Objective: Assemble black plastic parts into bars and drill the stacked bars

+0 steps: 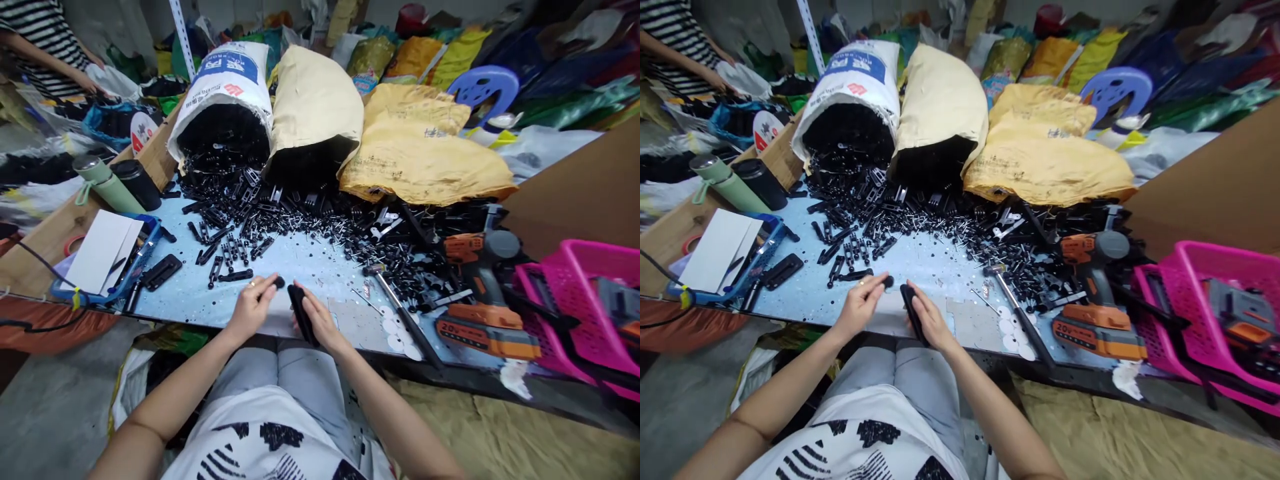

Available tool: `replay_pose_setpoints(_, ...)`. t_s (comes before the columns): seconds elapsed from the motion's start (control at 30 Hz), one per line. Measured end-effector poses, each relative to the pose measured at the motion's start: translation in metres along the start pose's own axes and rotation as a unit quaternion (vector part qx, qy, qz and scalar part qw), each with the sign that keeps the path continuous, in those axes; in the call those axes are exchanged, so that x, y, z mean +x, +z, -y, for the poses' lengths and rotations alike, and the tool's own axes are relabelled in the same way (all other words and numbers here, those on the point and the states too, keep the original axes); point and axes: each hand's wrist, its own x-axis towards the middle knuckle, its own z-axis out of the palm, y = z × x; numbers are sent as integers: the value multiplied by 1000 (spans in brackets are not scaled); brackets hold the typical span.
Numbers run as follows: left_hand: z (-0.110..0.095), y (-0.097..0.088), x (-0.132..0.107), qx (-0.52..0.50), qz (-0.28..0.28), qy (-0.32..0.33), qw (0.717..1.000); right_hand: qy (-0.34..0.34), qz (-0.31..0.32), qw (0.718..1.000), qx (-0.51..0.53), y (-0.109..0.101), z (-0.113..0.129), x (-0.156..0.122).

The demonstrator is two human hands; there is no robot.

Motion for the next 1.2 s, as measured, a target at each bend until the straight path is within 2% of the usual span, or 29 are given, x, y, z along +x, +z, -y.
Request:
replay_pose_setpoints(0.07,-2,7,-10,0,28,-10,1000,15,-11,998,63,-3,5,8)
replay_pose_setpoints(0.13,-3,13,-18,22,25,-21,999,-3,-1,999,50,-5,10,15)
replay_pose_setpoints(0.23,-4,14,-23,80,21,-21,996,-82,17,994,-72,-12,14,22)
replay_pose_setpoints(0.33,-3,11,-20,126,41,-17,991,-171,30,966,-193,-21,14,25)
replay_pose_setpoints(0.4,-1,14,-18,131,40,-19,990,-203,40,950,-233,-23,12,26)
replay_pose_setpoints(0.47,3,21,-19,114,9,-25,993,-203,33,949,-240,-18,8,27)
replay_pose_setpoints(0.57,13,37,-23,64,-73,-49,994,-171,-23,963,-207,-1,1,29)
replay_pose_setpoints(0.6,17,42,-22,45,-87,-60,993,-158,-38,968,-193,4,-2,30)
replay_pose_setpoints(0.67,24,43,-14,6,-72,-91,993,-126,-49,975,-176,12,-6,30)
replay_pose_setpoints(0.73,27,27,9,-59,-50,-154,985,-84,-44,982,-166,14,-8,31)
replay_pose_setpoints(0.8,22,-8,45,-198,-79,-231,949,-22,-49,988,-145,9,-8,30)
replay_pose_setpoints(0.83,16,-32,66,-300,-112,-260,911,14,-58,990,-131,6,-7,29)
replay_pose_setpoints(0.9,1,-84,109,-493,-166,-250,817,73,-84,988,-106,-2,-4,27)
replay_pose_setpoints(0.93,-6,-109,128,-548,-187,-245,778,89,-95,987,-96,-6,-3,25)
replay_pose_setpoints(1.0,-17,-146,159,-595,-224,-244,732,95,-99,987,-85,-11,-2,21)
replay_pose_setpoints(1.03,-20,-159,171,-604,-233,-248,721,92,-93,988,-82,-12,-2,19)
replay_pose_setpoints(1.1,-24,-170,185,-609,-236,-253,714,91,-71,990,-78,-13,-3,14)
replay_pose_setpoints(1.2,-28,-165,191,-607,-224,-250,721,100,-54,991,-77,-10,-6,7)
